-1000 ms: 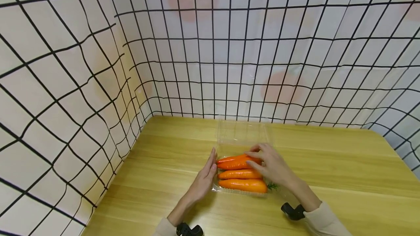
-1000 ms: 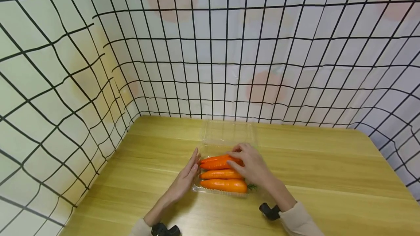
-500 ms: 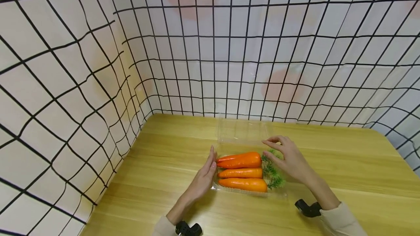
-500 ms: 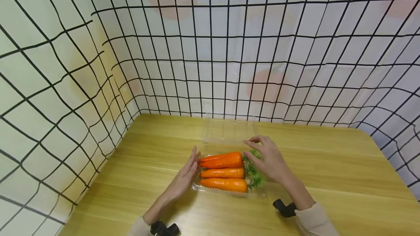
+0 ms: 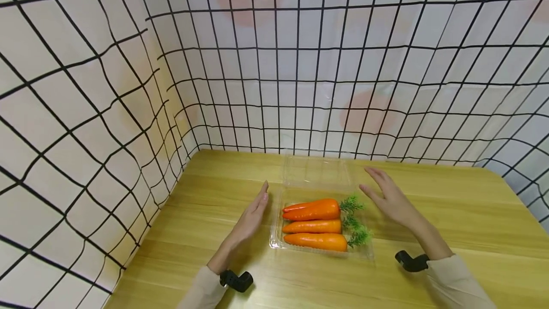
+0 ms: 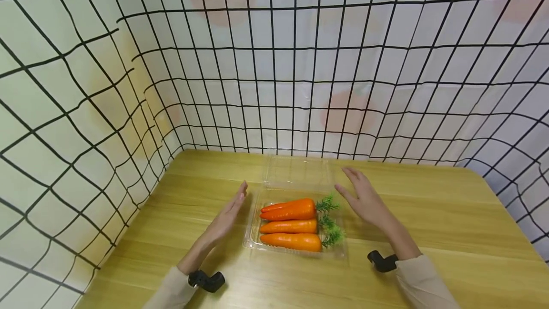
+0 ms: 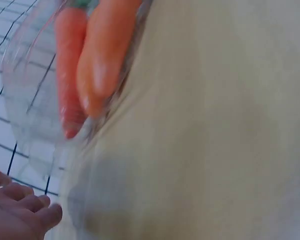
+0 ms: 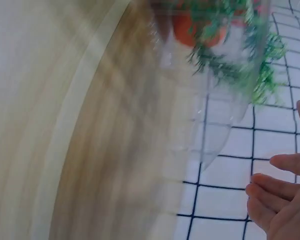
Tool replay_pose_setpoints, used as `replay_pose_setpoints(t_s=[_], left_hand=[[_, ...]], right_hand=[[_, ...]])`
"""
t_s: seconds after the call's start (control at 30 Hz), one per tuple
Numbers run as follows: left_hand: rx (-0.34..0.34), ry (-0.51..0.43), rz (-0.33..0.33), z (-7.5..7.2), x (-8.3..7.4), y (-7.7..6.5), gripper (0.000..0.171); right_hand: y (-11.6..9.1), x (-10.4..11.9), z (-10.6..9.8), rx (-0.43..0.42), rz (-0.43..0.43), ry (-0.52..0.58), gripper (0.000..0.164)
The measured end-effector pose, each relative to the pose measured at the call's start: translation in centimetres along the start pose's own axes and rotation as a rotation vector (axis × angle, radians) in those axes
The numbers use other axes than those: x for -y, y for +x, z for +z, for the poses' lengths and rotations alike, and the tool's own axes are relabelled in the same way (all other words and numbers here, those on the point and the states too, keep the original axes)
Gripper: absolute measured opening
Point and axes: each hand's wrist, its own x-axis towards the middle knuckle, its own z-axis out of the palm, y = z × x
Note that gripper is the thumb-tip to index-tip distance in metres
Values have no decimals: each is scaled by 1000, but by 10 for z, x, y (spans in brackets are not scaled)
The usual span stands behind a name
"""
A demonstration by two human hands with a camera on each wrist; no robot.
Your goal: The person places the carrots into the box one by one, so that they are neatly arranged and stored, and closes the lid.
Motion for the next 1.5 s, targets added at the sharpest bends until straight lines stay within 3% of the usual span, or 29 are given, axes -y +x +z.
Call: replay_pose_setpoints(t_s=[0.27,0.53,0.97,1.3,1.5], left_hand=[[44,-133,-42,-15,3,23,63],[88,-327,-65,-25,4,48,65],[153,-588,-130,-14,7,78,66],[200,-669,-171,-7,3,88,66],[212,-650,-170,-7,0,92,66]], right_hand=[[10,-17,-2,73,132,156,71],[22,-27,3,153,147,396,75],[41,-35,18,205,208,598,86],[47,-35,24,241,252,687,87],[48,-31,25,251,263,690,86]])
